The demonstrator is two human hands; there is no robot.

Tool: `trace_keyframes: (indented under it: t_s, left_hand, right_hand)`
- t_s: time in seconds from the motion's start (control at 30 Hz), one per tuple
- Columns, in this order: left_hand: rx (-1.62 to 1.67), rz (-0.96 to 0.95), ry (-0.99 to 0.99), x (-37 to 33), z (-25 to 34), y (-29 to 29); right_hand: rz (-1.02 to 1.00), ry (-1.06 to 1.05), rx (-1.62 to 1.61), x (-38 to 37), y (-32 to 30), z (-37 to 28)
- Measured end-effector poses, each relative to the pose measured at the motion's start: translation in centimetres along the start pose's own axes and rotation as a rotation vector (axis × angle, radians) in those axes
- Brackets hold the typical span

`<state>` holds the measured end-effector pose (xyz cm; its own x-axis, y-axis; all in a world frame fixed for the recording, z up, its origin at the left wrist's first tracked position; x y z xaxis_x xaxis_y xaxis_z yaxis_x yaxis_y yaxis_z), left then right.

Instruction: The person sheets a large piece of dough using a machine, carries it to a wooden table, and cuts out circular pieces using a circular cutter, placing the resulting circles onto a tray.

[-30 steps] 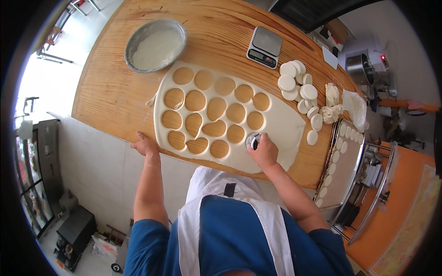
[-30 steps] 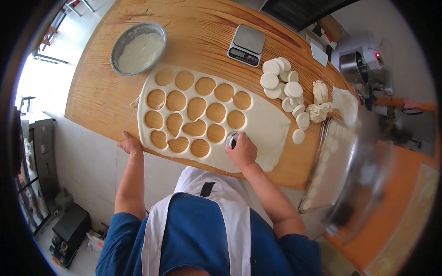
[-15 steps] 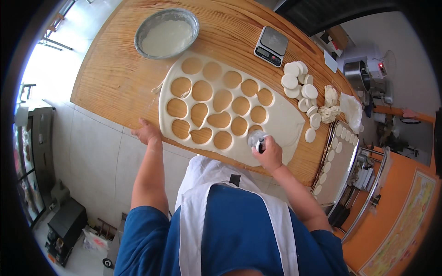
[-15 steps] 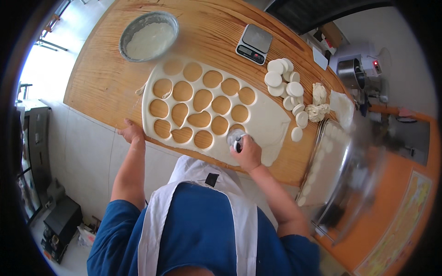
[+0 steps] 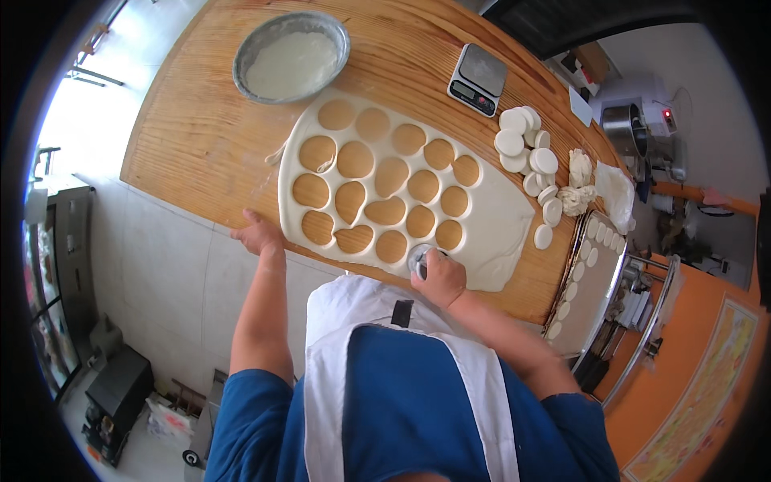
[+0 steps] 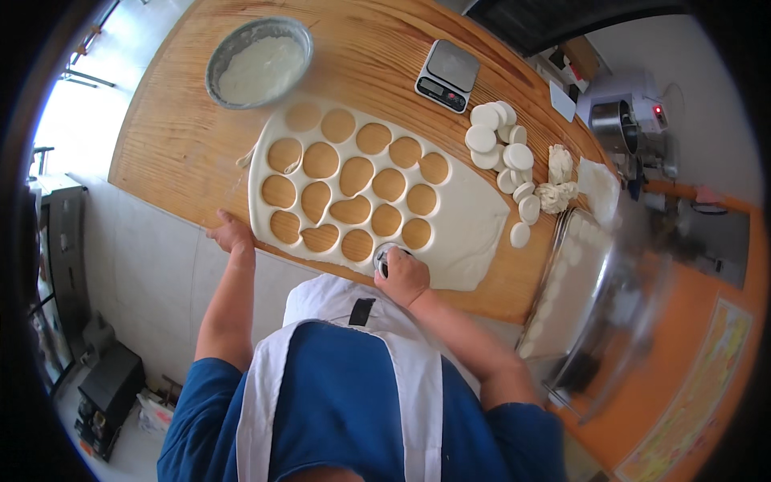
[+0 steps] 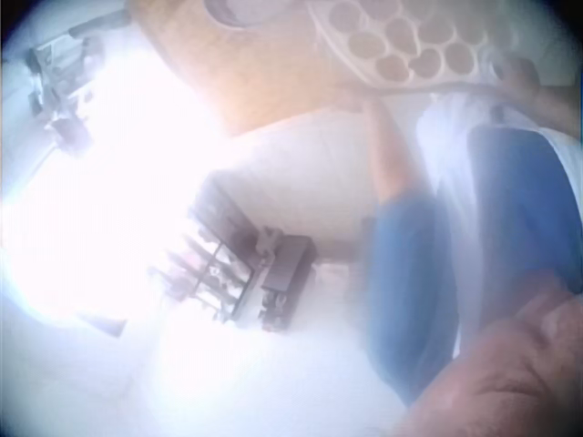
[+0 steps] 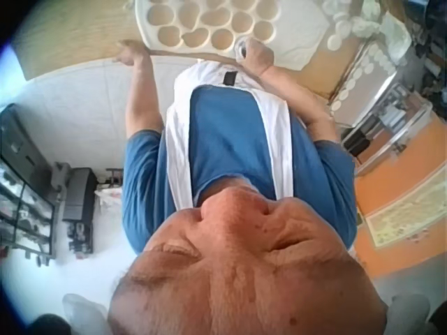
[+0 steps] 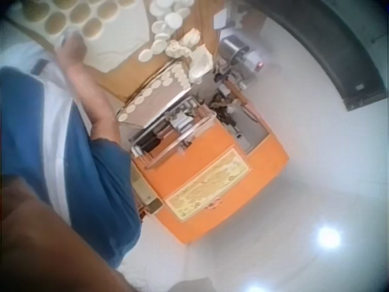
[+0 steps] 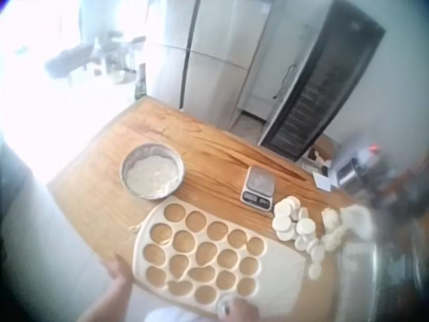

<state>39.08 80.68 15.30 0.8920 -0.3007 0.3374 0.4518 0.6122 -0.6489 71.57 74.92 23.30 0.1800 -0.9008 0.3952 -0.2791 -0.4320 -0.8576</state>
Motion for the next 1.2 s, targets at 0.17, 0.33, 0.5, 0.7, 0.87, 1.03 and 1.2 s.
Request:
trace_keyframes:
  t_s: [0.17, 0.33, 0.5, 0.7, 0.87, 1.03, 1.2]
  left_hand:
    - [-0.075, -0.019, -0.032, 0.7, 0.8, 0.3]
    - [-0.120, -0.064, 0.025, -1.0, -0.4, 0.4]
    - [-0.456, -0.035, 0.571, -2.4, -1.1, -0.5]
    - [-0.124, -0.992, 0.925, 11.2, 1.9, 2.6]
    - [-0.538, -1.170, 1.526, 26.4, 2.6, 4.2]
    - [-0.843, -1.137, 1.551, 29.4, 0.5, 5.1]
    - [-1.036, -1.050, 1.567, 29.3, -1.2, 5.5]
  right_hand:
    - [-0.336, -0.528, 0.180, -0.6, 1.1, 0.6]
    - [-0.095, -0.454, 0.076, -0.6, -0.1, 0.3]
    - [0.402, 0.302, -0.699, 2.9, 0.8, 5.9]
    - [0.585, 0.495, -1.567, 7.8, -3.8, 11.9]
    - [1.036, 0.206, -0.826, 10.7, -13.0, 14.0]
    - [1.031, 0.435, -0.307, 9.8, -14.2, 23.0]
    - [0.771, 0.593, -0.220, 8.6, -10.7, 29.5]
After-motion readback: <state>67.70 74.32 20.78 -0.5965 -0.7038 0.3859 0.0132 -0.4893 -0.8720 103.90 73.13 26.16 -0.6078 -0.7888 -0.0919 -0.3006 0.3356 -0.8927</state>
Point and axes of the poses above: each hand's wrist, its own x-axis away from the middle knuckle, its own y-axis out of the palm, z = x × y, the point moved 5 cm from there along -x, towards the middle knuckle, and after that the axes turned 3 degrees about -z, right-handed, at the moved point
